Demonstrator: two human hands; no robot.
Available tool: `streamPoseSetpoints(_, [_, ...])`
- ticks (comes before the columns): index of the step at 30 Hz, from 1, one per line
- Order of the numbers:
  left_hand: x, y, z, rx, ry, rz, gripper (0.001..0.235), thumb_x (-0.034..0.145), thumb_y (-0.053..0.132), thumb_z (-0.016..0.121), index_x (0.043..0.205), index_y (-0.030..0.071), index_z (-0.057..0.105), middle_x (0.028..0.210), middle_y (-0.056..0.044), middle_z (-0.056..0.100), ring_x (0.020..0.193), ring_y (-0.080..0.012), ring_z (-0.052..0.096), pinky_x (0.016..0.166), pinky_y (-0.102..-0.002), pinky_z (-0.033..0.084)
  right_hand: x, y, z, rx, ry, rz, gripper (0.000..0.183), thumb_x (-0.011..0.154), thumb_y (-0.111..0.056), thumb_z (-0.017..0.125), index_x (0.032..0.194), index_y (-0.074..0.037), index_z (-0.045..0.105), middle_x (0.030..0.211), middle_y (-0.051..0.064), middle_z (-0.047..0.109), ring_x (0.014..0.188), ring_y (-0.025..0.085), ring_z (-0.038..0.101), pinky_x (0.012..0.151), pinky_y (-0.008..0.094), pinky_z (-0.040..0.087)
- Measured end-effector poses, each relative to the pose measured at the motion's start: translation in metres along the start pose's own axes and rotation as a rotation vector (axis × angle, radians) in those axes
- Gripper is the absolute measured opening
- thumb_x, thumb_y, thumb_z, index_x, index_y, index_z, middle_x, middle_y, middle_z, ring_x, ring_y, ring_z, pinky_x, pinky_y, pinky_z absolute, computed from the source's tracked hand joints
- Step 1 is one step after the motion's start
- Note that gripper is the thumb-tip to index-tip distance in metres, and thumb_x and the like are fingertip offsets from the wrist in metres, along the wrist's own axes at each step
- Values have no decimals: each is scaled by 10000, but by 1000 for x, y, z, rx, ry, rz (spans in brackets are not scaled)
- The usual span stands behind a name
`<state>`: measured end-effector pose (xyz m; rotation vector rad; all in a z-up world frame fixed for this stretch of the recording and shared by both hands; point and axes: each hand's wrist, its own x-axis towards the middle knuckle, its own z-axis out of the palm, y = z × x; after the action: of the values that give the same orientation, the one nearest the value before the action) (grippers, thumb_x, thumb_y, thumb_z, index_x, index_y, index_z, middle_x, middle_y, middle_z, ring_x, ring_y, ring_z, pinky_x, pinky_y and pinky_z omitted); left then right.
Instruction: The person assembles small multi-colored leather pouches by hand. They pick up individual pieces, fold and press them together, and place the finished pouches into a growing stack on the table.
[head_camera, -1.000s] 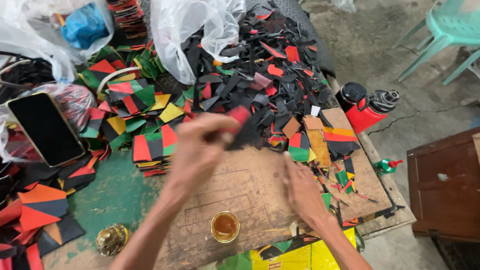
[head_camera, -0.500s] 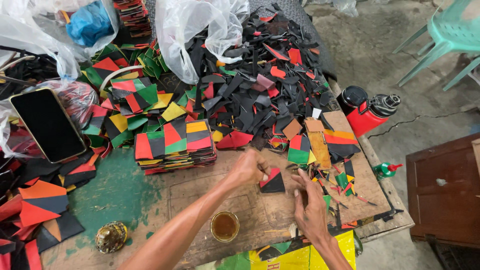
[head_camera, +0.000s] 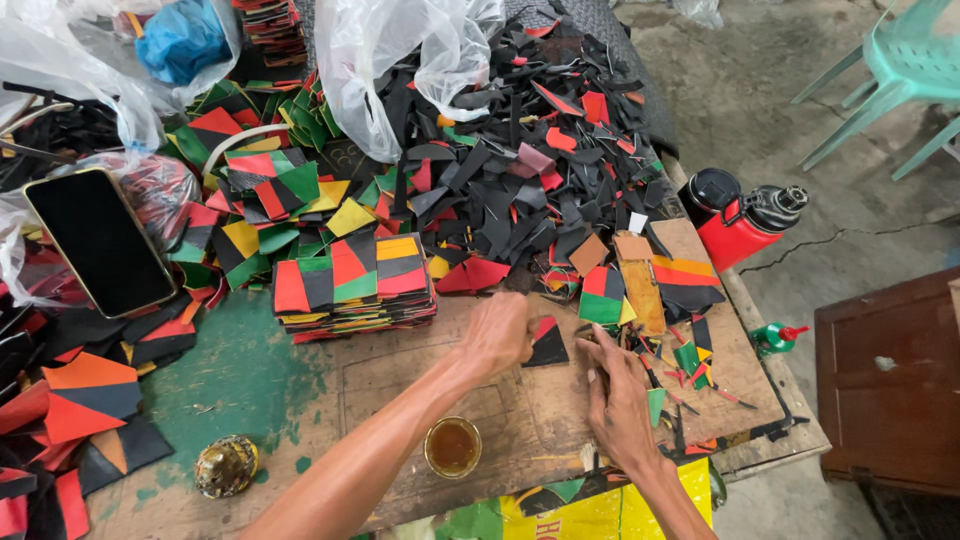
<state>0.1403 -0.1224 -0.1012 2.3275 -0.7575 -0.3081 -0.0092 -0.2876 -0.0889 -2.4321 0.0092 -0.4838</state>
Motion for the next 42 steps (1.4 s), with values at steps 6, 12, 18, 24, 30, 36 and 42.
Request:
streamPoseSetpoints(6, [-18,14,-28,30,67,68,251,700,136,835,847,-5,689,998,-257,592,967,-422,590,789,-509,481,-2,4,1,-18,-14,26,659,852,38,592,1489,-54,451,1250,112,712,1152,323,597,1038,434,419])
streamPoseSetpoints(12, [-61,-2,-93,-236,463,252,252,757,24,755,1004,42,710,946,-118,684,895,-268,666,782,-393,552,2,-4,-9,41,-22,47,580,880,14,603,1448,-56,514,1214,153,682,1115,311,638,956,401,497])
streamPoseSetpoints(18, [-112,-69,-202,49,796,32,342,822,56,779,1157,45,712,1003,-91,728,944,-251,677,858,-377,537,-7,-58,-32,72,54,-139,382,796,81,598,1142,-57,685,1216,123,672,1175,324,631,974,390,506])
streamPoseSetpoints(24, [-98,-78,-190,265,575,-19,646,696,313,885,1258,77,671,1253,-170,591,1181,-350,482,973,-504,375,6,-130,-32,148,-346,-390,513,555,111,601,993,-119,737,1475,154,509,1420,418,379,1093,508,359])
streamPoseSetpoints(30, [-73,-76,-177,372,349,-179,736,642,338,901,1312,187,639,1266,-135,479,1227,-344,386,951,-526,317,24,-160,-26,-77,-614,-460,675,415,78,687,1052,-130,773,1653,207,179,1511,499,97,1143,634,93])
streamPoseSetpoints(36, [-76,-69,-176,383,421,-137,775,564,313,926,1263,166,627,1250,-129,485,1219,-343,409,941,-525,339,30,-166,-14,-138,-744,-445,691,405,91,703,1044,-161,786,1682,173,116,1536,471,35,1165,632,44])
streamPoseSetpoints(42, [-81,-64,-181,310,529,-11,676,595,146,882,1204,72,595,1155,-134,584,1144,-344,519,901,-479,380,29,-165,-18,-100,-686,-472,563,450,89,682,945,-151,801,1657,174,239,1529,465,147,1120,588,110])
